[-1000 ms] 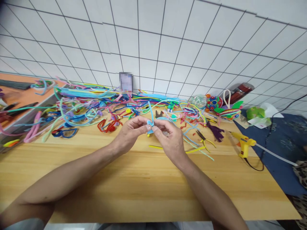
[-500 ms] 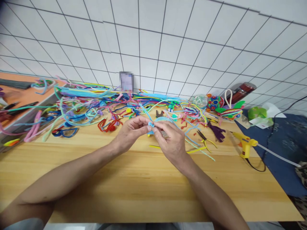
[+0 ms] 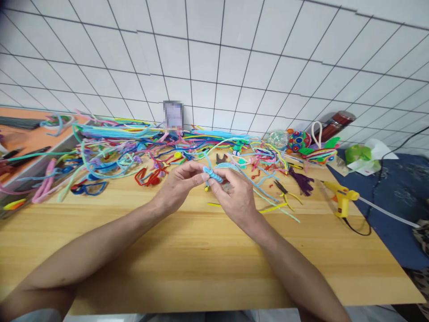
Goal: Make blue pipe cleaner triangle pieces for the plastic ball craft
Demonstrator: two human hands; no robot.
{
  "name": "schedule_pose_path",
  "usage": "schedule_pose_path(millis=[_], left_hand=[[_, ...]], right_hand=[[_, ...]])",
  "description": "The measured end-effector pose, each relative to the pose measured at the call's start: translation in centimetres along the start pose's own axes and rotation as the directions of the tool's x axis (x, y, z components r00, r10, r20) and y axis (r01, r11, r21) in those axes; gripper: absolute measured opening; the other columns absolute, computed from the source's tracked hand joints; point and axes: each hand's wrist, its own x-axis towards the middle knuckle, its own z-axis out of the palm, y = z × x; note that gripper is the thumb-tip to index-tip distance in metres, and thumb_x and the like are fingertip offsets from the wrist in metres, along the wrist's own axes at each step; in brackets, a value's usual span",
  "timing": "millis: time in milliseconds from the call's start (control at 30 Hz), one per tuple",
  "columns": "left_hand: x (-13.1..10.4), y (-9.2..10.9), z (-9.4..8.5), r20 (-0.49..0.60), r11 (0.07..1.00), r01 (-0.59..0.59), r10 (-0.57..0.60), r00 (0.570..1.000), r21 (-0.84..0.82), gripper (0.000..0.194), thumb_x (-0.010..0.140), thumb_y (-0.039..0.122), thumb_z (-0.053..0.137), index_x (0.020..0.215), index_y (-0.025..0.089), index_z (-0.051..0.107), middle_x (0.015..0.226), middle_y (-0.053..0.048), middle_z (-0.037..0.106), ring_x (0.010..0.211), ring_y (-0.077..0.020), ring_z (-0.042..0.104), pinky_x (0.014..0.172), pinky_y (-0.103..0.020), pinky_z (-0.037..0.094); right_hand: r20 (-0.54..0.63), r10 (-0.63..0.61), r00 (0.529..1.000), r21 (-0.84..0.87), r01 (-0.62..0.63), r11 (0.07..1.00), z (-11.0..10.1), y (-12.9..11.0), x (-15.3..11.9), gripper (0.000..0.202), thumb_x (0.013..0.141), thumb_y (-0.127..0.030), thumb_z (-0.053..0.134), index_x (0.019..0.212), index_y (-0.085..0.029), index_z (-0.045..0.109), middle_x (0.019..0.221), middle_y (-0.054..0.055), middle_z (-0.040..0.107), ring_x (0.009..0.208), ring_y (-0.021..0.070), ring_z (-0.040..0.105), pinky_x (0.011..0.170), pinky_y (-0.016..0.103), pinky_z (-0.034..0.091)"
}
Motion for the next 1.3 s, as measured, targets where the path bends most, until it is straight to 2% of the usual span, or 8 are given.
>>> schedule_pose_path(millis=[100,200,267,367,467,767,1067,1300], left_hand=[[-0.1,-0.2,-0.1,0.0,0.993,-0.035,0.035,0.999,0.11,0.032,0.079,0.043,0.089,0.092,0.018,0.076,0.082,-0.001,0.072,0.074,-0.0125,0.064,0.073,-0.026,0.053],[-0.1,0.1,-0.3,0.008,0.929,-0.187,0.195,0.981,0.319,0.032,0.081,0.035,0.087,0.107,0.02,0.076,0.115,-0.007,0.073,0.076,-0.01,0.062,0.072,-0.025,0.05],[-0.1,0.5,-0.6,0.069,0.888,-0.245,0.237,0.969,0.389,0.038,0.083,0.032,0.085,0.118,0.021,0.075,0.134,-0.01,0.067,0.079,-0.0098,0.063,0.072,-0.025,0.05],[0.0,0.8,-0.9,0.154,0.892,-0.192,0.14,0.978,0.409,0.032,0.092,0.039,0.076,0.117,0.019,0.076,0.103,-0.007,0.074,0.073,-0.0116,0.061,0.067,-0.025,0.048],[0.1,0.9,-1.0,0.151,0.885,-0.158,0.101,0.983,0.439,0.032,0.092,0.044,0.075,0.109,0.017,0.079,0.077,-0.002,0.07,0.069,-0.0131,0.059,0.067,-0.026,0.048],[0.0,1.5,-0.5,0.105,0.92,-0.086,0.049,0.993,0.382,0.032,0.08,0.048,0.086,0.087,0.017,0.083,0.077,-0.003,0.075,0.067,-0.012,0.061,0.066,-0.023,0.05],[0.1,2.1,-1.2,0.159,0.861,-0.093,0.014,0.987,0.499,0.028,0.086,0.044,0.08,0.084,0.017,0.084,0.07,-0.003,0.072,0.065,-0.0119,0.059,0.063,-0.023,0.046],[0.1,2.3,-1.4,0.16,0.832,-0.101,0.014,0.987,0.546,0.028,0.089,0.043,0.076,0.082,0.016,0.081,0.066,-0.001,0.067,0.061,-0.0104,0.053,0.058,-0.022,0.041]], right_hand=[[0.005,0.108,0.994,0.122,-0.108,0.987,0.0,0.1,0.1,0.01,0.094,-0.03,0.07,0.094,-0.021,0.075,0.084,0.003,0.079,0.071,0.0164,0.071,0.067,0.029,0.056],[0.071,0.168,0.983,0.238,-0.18,0.954,-0.3,0.2,0.3,0.012,0.094,-0.032,0.069,0.093,-0.021,0.074,0.082,0.002,0.076,0.068,0.0153,0.07,0.061,0.027,0.054],[0.112,0.162,0.98,0.268,-0.187,0.945,-0.6,0.2,0.4,0.011,0.094,-0.031,0.069,0.094,-0.021,0.073,0.083,0.002,0.077,0.07,0.0159,0.071,0.063,0.027,0.055],[0.09,0.089,0.992,0.184,-0.105,0.977,-1.0,0.0,0.6,0.008,0.094,-0.028,0.07,0.096,-0.022,0.074,0.087,0.003,0.078,0.075,0.0163,0.071,0.069,0.029,0.056],[0.026,-0.028,0.999,0.036,0.027,0.999,-1.2,-0.2,0.6,0.005,0.094,-0.022,0.07,0.096,-0.022,0.075,0.087,0.002,0.078,0.075,0.0158,0.071,0.071,0.029,0.056],[-0.039,-0.222,0.974,-0.146,0.215,0.966,-0.8,0.0,0.4,0.008,0.097,-0.017,0.07,0.099,-0.025,0.073,0.092,0.001,0.081,0.082,0.0177,0.075,0.077,0.031,0.059],[-0.024,-0.349,0.937,-0.226,0.335,0.915,-0.7,0.0,0.1,0.013,0.1,-0.017,0.068,0.108,-0.024,0.075,0.095,0.003,0.083,0.088,0.0184,0.079,0.082,0.031,0.061],[0.022,-0.271,0.962,-0.196,0.269,0.943,-0.8,-0.3,0.1,0.02,0.102,-0.021,0.064,0.113,-0.028,0.078,0.099,0.004,0.084,0.093,0.021,0.079,0.085,0.035,0.062]])
